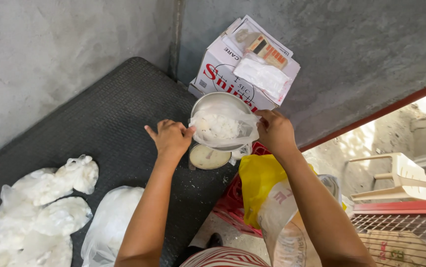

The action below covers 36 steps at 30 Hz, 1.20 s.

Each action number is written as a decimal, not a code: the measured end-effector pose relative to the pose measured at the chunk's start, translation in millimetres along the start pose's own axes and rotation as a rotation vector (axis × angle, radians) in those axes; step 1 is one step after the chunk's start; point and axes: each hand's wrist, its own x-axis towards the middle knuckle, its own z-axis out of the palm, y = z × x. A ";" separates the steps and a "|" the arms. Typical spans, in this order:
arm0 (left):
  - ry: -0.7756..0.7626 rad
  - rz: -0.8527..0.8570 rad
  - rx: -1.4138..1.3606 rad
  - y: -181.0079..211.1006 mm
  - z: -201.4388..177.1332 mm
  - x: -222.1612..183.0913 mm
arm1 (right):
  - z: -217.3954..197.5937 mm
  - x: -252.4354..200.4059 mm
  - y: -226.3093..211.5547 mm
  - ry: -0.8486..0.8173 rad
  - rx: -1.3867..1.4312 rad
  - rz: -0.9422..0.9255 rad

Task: Scooping powdered and granular products into small plastic bags, weighing them on a scale, and tying the bags.

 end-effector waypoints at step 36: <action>0.258 0.235 -0.213 64.4 -51.4 43.9 | 32.1 43.0 64.4 -0.034 1.020 0.422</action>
